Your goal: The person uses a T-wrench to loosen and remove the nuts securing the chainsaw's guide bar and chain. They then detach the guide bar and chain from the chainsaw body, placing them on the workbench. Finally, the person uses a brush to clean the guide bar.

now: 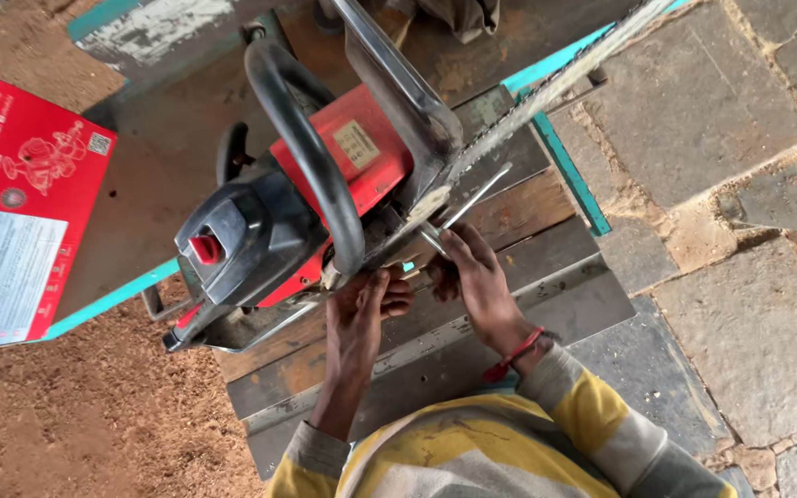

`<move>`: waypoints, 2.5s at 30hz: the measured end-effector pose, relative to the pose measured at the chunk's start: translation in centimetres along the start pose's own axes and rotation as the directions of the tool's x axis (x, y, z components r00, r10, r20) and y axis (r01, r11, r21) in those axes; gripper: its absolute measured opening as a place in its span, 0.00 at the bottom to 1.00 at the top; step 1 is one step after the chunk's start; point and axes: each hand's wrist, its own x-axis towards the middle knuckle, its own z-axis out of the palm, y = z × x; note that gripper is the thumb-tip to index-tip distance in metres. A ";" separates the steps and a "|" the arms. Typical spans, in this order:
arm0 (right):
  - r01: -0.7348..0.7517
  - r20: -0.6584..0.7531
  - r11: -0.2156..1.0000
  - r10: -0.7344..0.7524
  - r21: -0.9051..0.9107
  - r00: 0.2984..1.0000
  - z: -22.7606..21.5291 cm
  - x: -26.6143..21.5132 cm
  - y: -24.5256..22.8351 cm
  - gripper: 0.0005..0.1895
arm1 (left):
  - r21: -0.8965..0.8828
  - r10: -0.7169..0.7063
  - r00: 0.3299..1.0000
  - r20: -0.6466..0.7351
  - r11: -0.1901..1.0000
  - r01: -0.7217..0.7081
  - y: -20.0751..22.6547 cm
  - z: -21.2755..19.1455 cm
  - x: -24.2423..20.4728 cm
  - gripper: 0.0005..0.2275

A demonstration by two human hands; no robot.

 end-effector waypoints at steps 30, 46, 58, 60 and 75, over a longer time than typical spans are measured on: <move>0.260 0.144 0.911 -0.225 -0.320 0.964 -3.2 0.6 0.0 0.12 | 0.228 0.298 0.929 0.217 0.910 -0.346 5.4 2.3 -4.0 0.31; -0.177 0.174 0.964 0.213 -0.200 0.961 -2.7 2.3 -5.3 0.31 | 0.042 0.043 0.992 0.118 0.998 -0.049 2.1 1.7 -1.1 0.24; -0.385 0.197 0.870 0.337 0.310 0.921 -2.8 3.4 -3.6 0.17 | -0.048 -0.137 0.990 0.031 0.989 0.139 2.0 1.0 -1.3 0.24; -0.396 0.171 0.870 0.360 0.292 0.917 -2.7 3.2 -3.9 0.15 | -0.064 -0.167 0.986 0.021 0.984 0.168 2.1 1.1 -1.2 0.23; 0.531 0.313 0.214 -0.608 -0.820 0.729 -2.4 3.2 -0.8 0.09 | -0.347 -0.315 0.945 0.083 0.880 0.324 0.8 1.0 0.1 0.22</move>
